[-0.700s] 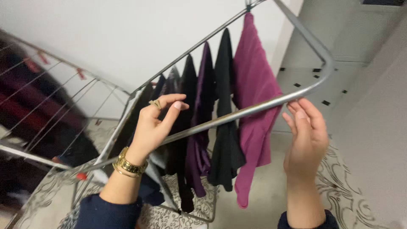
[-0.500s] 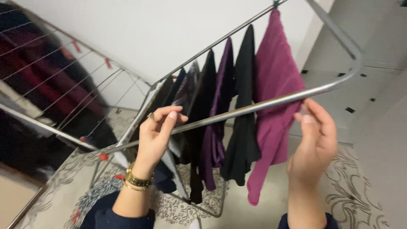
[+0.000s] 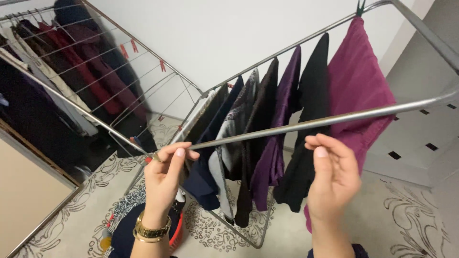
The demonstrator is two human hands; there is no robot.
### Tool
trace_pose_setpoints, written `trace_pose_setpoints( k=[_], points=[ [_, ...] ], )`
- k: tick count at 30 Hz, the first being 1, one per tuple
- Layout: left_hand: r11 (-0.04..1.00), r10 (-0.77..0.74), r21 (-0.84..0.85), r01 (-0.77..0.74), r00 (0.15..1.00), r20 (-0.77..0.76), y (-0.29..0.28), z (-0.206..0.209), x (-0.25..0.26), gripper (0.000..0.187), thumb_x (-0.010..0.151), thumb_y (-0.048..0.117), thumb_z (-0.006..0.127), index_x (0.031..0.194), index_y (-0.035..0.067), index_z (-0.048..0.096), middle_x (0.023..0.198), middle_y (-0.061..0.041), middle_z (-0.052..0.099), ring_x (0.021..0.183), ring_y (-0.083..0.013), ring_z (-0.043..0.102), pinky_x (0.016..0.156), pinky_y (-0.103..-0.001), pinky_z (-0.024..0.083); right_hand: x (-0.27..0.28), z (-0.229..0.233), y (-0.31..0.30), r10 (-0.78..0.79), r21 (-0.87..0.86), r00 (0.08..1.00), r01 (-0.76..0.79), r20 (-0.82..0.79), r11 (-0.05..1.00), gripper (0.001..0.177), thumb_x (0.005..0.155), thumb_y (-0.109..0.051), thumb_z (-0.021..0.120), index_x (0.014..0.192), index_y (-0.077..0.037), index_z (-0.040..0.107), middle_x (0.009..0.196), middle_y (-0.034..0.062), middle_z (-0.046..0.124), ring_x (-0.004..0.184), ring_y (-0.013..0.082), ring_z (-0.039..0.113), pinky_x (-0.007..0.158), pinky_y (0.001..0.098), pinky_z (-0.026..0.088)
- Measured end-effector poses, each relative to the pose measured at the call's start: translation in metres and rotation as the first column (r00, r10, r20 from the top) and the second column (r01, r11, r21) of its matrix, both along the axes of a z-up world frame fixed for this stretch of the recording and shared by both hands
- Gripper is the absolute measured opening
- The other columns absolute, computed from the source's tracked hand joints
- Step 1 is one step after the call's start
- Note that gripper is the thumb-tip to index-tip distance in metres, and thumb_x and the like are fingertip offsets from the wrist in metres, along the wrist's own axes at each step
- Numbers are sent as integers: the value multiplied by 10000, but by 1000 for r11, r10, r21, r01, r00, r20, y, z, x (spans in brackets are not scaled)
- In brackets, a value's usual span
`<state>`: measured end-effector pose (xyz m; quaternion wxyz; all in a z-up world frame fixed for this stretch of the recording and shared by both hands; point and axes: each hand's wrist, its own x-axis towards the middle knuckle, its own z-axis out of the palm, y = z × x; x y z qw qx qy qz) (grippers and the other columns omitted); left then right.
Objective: The person takes a dark blue garment from a red laundry basket, unfolds it, and hangs it on a metal drying rack. They then take a patterned black-and-white garment from the basket, unfold it, and hang it on the rack as well.
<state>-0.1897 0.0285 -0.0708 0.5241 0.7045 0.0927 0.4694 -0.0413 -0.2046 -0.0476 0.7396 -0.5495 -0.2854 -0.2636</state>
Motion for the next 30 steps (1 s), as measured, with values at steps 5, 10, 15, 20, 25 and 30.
trace_pose_setpoints(
  k=[5,10,15,20,25,30],
  points=[
    [1000,27,-15,-26,999,35,18,-4,-34,232,1043,191,542,1123,43,702,887,-112,791,820,-140,708,798,-253,556,-31,-6,30,67,-17,998,-67,3,998,229,1048,-36,545,1236,74,617,1081,205,721,1011,229,714,983,302,588],
    [998,61,5,-61,997,38,43,-5,-70,216,1045,194,549,1132,74,707,864,-87,779,900,-135,703,935,-293,524,-68,-7,61,101,-53,995,-100,10,994,233,1046,-50,540,1237,59,619,1062,194,720,1023,223,711,991,309,595],
    [998,56,-35,-53,995,86,71,-14,-107,207,1045,144,536,1123,30,690,868,-131,763,903,-175,726,946,-319,566,-105,-9,93,123,-59,992,-125,-36,990,242,1039,-69,560,1234,55,632,1046,177,730,1010,199,709,959,283,588],
    [994,89,-60,-86,995,46,99,-19,-148,205,1042,155,541,1118,49,701,863,-106,759,903,-174,740,932,-316,576,-139,-8,125,157,-92,985,-163,-71,982,241,1035,-60,554,1236,44,635,1059,162,734,1032,201,713,967,290,589],
    [978,174,-109,-175,984,-27,127,-27,-189,205,1032,179,559,1099,61,713,847,-110,782,877,-143,711,924,-294,527,-170,-15,158,192,-100,978,-200,-85,975,239,1038,-59,555,1237,47,635,1066,161,730,1050,202,713,991,287,574],
    [978,176,-121,-169,983,49,153,-34,-231,201,1040,156,548,1096,31,696,847,-114,744,848,-182,726,899,-327,586,-200,-23,195,241,-86,965,-250,-100,965,245,1037,-59,563,1245,52,632,1069,164,725,1022,190,695,969,296,593]
  ],
)
